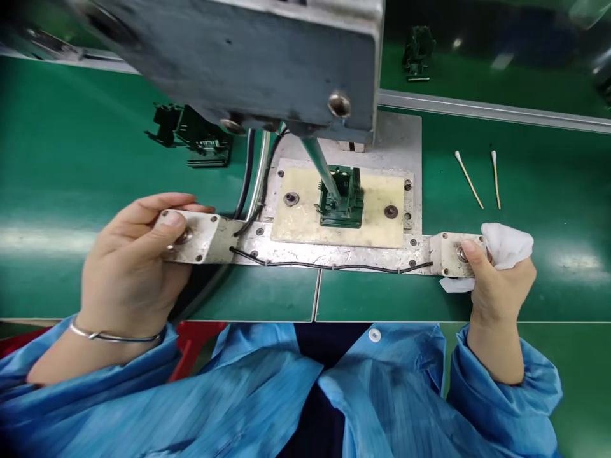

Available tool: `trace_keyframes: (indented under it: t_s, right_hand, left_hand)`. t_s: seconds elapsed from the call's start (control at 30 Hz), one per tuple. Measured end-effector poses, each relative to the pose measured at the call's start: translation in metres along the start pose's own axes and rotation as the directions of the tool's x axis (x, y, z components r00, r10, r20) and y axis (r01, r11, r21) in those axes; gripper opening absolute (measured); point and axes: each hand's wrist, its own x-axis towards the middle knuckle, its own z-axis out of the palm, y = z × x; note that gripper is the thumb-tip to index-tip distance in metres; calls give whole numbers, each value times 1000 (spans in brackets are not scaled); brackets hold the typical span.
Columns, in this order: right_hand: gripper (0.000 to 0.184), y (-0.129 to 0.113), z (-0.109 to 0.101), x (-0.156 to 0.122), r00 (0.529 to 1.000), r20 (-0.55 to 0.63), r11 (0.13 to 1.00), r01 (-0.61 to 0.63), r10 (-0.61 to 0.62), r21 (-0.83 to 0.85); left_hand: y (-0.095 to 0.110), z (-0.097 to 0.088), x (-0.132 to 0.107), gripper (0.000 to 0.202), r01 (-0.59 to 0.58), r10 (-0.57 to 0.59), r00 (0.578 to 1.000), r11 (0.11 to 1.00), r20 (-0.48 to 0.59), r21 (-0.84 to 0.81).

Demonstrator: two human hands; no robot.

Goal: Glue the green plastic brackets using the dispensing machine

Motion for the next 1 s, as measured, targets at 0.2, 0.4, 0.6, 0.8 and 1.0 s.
trace_keyframes:
  t_s: [0.2, 0.4, 0.6, 0.8, 1.0]
  right_hand:
    - [49, -3, 2, 0, 999, 13, 999, 39, -39, -9]
    - [46, -1, 1, 1, 997, 28, 996, 79, -79, -30]
    - [47, -1, 1, 1, 996, 32, 997, 81, -81, -10]
    - [51, 2, -1, 2, 998, 11, 997, 56, -55, -46]
    - [50, 1, -1, 1, 999, -3, 998, 33, -34, -56]
  left_hand:
    - [-2, 3, -2, 20, -35, 35, 999, 998, 3, -48]
    - [-3, 4, 0, 22, -58, 58, 998, 998, -9, -32]
    - [-2, 5, -1, 22, -59, 58, 998, 998, -22, -24]
    - [-3, 3, -1, 21, -63, 63, 998, 998, -18, -22]
    - [-3, 1, 1, 22, -56, 56, 998, 998, -4, -4]
